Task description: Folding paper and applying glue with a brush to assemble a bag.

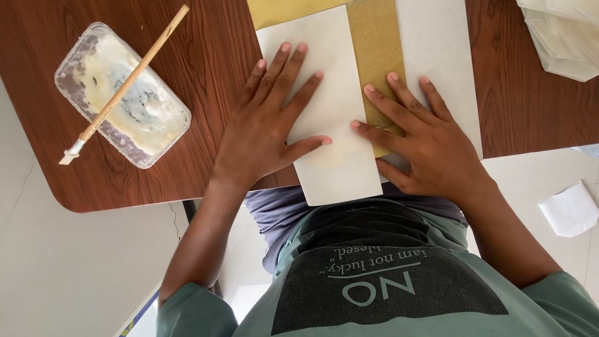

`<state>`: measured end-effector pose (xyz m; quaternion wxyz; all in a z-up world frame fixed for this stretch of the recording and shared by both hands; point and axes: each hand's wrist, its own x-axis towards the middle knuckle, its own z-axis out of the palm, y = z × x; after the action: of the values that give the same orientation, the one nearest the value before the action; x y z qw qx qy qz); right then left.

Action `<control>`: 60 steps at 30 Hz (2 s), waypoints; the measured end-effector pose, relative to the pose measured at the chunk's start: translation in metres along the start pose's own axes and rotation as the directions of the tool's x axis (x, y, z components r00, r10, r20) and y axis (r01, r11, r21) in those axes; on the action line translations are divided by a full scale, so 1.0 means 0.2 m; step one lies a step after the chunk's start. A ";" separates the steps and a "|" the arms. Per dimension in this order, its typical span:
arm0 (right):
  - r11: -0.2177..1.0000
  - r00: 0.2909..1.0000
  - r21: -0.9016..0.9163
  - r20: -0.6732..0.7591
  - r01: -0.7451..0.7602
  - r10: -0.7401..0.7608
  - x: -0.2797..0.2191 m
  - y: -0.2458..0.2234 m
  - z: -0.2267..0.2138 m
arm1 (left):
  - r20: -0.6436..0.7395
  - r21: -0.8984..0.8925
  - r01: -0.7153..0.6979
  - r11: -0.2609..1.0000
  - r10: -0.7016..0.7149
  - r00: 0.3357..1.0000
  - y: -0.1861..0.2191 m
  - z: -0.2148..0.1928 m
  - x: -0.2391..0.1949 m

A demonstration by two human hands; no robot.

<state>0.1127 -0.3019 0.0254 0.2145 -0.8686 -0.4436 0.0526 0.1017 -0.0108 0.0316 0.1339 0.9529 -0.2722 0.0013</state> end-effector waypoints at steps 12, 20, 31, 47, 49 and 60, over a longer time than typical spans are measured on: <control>1.000 1.000 -0.004 -0.019 -0.013 0.013 0.00 0.01 0.01 | 0.190 0.098 0.126 0.987 -0.142 0.971 0.03 0.02 0.02; 1.000 0.999 -0.001 -0.028 -0.028 0.028 0.00 0.01 0.02 | 0.220 0.144 0.213 0.966 -0.241 0.945 0.04 0.00 0.01; 0.998 0.999 0.046 -0.014 -0.030 0.031 0.01 -0.01 -0.01 | 0.097 0.189 0.232 0.954 -0.253 0.963 0.02 0.03 -0.02; 0.990 0.994 0.111 -0.065 -0.082 0.090 -0.01 0.01 0.02 | 0.129 0.141 0.234 0.962 -0.252 0.959 0.03 0.02 -0.02; 0.989 0.986 0.100 -0.113 -0.107 0.118 0.00 0.00 0.00 | 0.124 0.136 0.234 0.963 -0.251 0.960 0.03 0.02 -0.02; 0.979 0.986 0.181 -0.116 -0.098 0.120 -0.02 0.02 0.02 | 0.189 0.140 0.257 0.956 -0.280 0.941 0.07 -0.02 0.01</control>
<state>0.1129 -0.3064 0.0201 0.3142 -0.8711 -0.3744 0.0481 0.0968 -0.0218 0.0387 0.0497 0.9820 -0.1516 -0.1008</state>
